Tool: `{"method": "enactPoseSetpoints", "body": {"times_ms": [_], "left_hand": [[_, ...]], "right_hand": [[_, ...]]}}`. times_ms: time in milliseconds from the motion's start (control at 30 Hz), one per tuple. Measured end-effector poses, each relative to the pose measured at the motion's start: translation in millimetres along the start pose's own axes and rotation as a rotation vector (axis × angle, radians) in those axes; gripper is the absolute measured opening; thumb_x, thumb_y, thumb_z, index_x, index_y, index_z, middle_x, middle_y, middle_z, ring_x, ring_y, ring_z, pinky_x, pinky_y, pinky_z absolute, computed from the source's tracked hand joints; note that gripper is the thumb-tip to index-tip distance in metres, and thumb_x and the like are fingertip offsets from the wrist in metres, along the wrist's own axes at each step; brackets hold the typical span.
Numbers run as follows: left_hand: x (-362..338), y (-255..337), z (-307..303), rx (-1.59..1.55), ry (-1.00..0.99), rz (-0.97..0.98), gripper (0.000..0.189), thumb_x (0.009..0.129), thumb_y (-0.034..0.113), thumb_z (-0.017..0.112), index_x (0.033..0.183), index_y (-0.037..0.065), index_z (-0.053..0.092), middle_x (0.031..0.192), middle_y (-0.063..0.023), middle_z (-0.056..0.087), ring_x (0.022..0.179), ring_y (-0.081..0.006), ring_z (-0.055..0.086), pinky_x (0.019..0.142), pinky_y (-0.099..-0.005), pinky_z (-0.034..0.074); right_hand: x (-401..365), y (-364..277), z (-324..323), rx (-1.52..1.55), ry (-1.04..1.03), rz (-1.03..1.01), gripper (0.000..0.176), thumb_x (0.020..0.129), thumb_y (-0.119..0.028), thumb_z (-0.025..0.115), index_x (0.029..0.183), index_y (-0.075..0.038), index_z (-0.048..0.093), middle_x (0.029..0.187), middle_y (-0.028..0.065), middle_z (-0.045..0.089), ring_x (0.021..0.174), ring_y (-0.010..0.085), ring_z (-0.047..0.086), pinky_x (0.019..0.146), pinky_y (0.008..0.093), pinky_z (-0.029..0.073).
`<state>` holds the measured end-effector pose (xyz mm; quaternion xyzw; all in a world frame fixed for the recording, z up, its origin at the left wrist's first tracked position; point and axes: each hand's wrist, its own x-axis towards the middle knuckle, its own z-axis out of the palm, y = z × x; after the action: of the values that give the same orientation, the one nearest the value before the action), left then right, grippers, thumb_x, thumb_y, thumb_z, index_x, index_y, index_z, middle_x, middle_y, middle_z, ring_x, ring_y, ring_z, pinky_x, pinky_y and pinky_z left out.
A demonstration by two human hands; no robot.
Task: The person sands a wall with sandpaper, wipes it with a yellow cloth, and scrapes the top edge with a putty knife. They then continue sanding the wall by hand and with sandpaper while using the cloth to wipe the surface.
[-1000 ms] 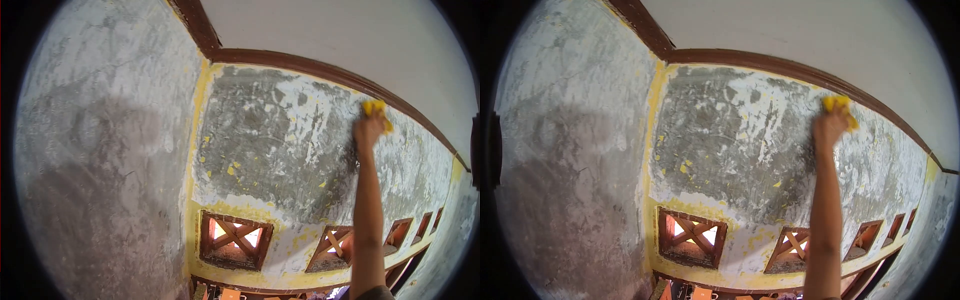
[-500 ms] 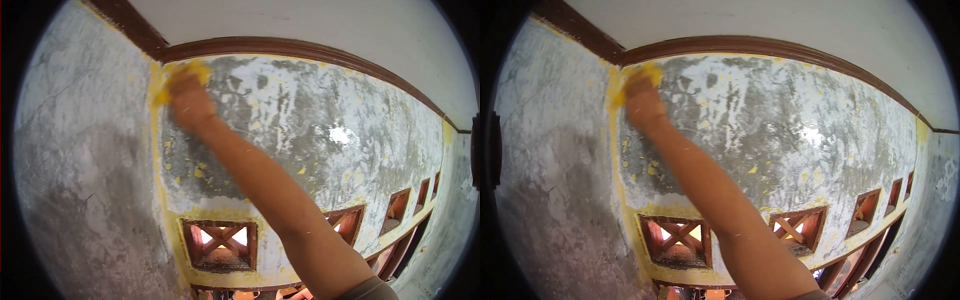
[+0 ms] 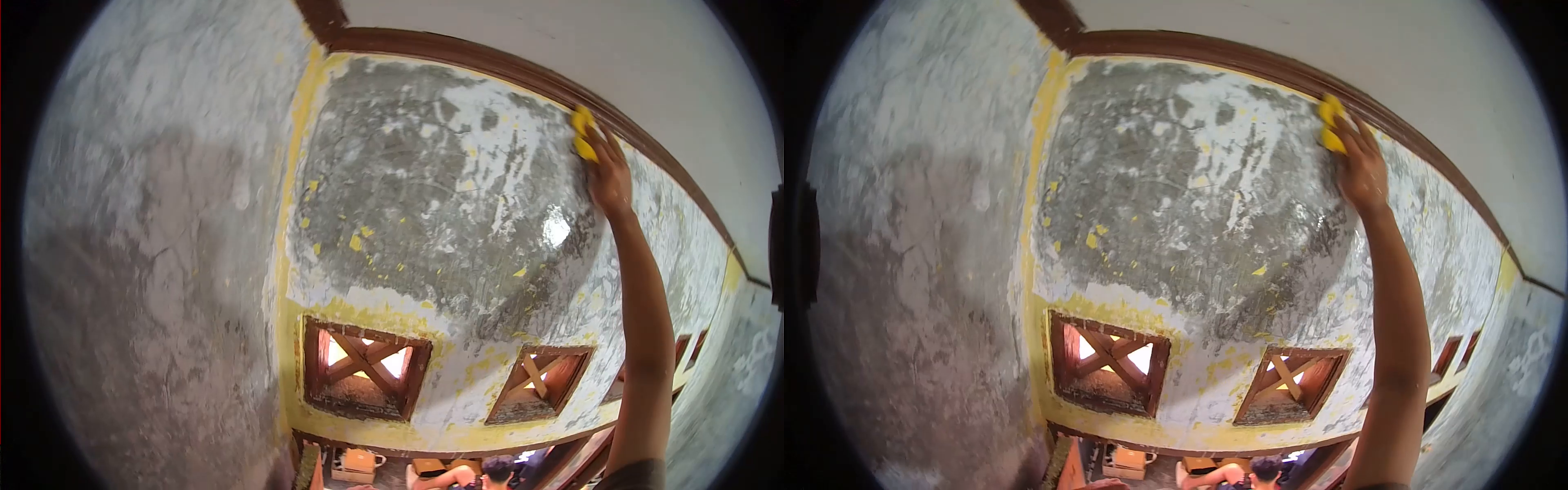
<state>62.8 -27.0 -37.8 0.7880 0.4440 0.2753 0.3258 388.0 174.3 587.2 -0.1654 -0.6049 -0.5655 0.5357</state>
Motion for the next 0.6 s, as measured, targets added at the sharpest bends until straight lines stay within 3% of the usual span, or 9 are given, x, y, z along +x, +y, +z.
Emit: {"method": "enactPoseSetpoints", "body": {"times_ms": [67,167,233,300,367,400,533,567,600], "left_hand": [[6.5,9.9,-1.2,0.112,-0.067,-0.06,0.048,0.094,0.05,0.065,0.089,0.003,0.076,0.084,-0.0176,0.072,0.073,-0.0291,0.065,0.069,-0.044,0.052],[4.6,31.1,-4.0,0.247,-0.127,-0.15,0.049,0.09,0.057,0.064,0.092,0.01,0.078,0.09,-0.0146,0.073,0.079,-0.0316,0.067,0.073,-0.0444,0.053],[8.5,7.6,8.6,0.226,-0.103,-0.092,0.049,0.09,0.057,0.064,0.091,0.01,0.078,0.089,-0.0148,0.073,0.079,-0.0323,0.067,0.073,-0.0446,0.053],[10.6,2.2,10.4,0.235,-0.107,-0.115,0.048,0.09,0.057,0.064,0.091,0.011,0.079,0.089,-0.0154,0.073,0.08,-0.0336,0.067,0.073,-0.0449,0.053],[8.8,7.1,5.4,0.269,-0.076,-0.045,0.047,0.09,0.056,0.065,0.091,0.01,0.078,0.089,-0.0159,0.073,0.079,-0.0335,0.067,0.072,-0.0447,0.053],[7.9,11.7,3.2,0.298,-0.041,0.032,0.046,0.09,0.055,0.066,0.092,0.01,0.078,0.088,-0.0164,0.072,0.079,-0.0333,0.067,0.071,-0.0446,0.053],[4.4,-1.7,4.8,0.086,0.063,0.065,0.042,0.09,0.049,0.069,0.083,0.008,0.078,0.075,-0.0164,0.07,0.061,-0.0303,0.065,0.061,-0.0459,0.051],[-1.7,41.3,-22.2,0.205,-0.096,-0.199,0.046,0.09,0.051,0.068,0.087,0.006,0.078,0.083,-0.0201,0.072,0.07,-0.0286,0.068,0.067,-0.0454,0.052],[-0.1,46.8,-28.4,0.194,-0.071,-0.213,0.046,0.09,0.051,0.068,0.087,0.006,0.078,0.083,-0.0201,0.072,0.07,-0.0286,0.068,0.067,-0.0454,0.052]], "right_hand": [[-14.1,0.6,4.1,-0.02,0.011,0.022,0.04,0.086,0.001,0.063,0.125,-0.007,0.064,0.143,0.0081,0.056,0.138,0.0338,0.046,0.113,0.0438,0.041],[-17.3,-16.0,19.7,0.036,0.116,0.287,0.038,0.097,-0.012,0.057,0.136,-0.008,0.059,0.153,0.0075,0.046,0.146,0.034,0.034,0.118,0.0427,0.035],[5.1,-64.7,28.0,0.441,0.131,0.515,0.046,0.099,-0.019,0.057,0.144,-0.011,0.052,0.152,0.0097,0.046,0.148,0.0328,0.03,0.121,0.044,0.028],[20.9,-117.8,39.6,0.267,0.011,0.175,0.05,0.096,-0.009,0.057,0.145,-0.012,0.049,0.154,0.0138,0.043,0.148,0.0369,0.028,0.123,0.0481,0.019],[27.4,-203.5,40.8,0.383,-0.035,-0.022,0.054,0.085,-0.006,0.064,0.138,-0.01,0.053,0.151,0.0145,0.047,0.145,0.0383,0.033,0.121,0.0511,0.019],[17.6,-245.7,38.7,0.586,-0.211,-0.064,0.055,0.084,-0.008,0.065,0.138,-0.011,0.053,0.151,0.0152,0.046,0.145,0.0381,0.033,0.121,0.0529,0.02],[-45.4,-363.6,18.1,0.427,-0.461,-0.65,0.06,0.092,-0.031,0.056,0.15,-0.02,0.046,0.165,0.0067,0.024,0.152,0.0351,0.019,0.123,0.0554,0.017],[-60.1,-373.5,17.9,0.515,-0.438,-0.747,0.059,0.091,-0.035,0.057,0.148,-0.021,0.048,0.164,0.0037,0.028,0.152,0.0331,0.02,0.123,0.0534,0.018],[-72.6,-375.5,21.7,0.424,-0.351,-0.896,0.059,0.091,-0.039,0.056,0.146,-0.02,0.049,0.162,-0.002,0.031,0.153,0.0274,0.018,0.126,0.0499,0.012]]}}
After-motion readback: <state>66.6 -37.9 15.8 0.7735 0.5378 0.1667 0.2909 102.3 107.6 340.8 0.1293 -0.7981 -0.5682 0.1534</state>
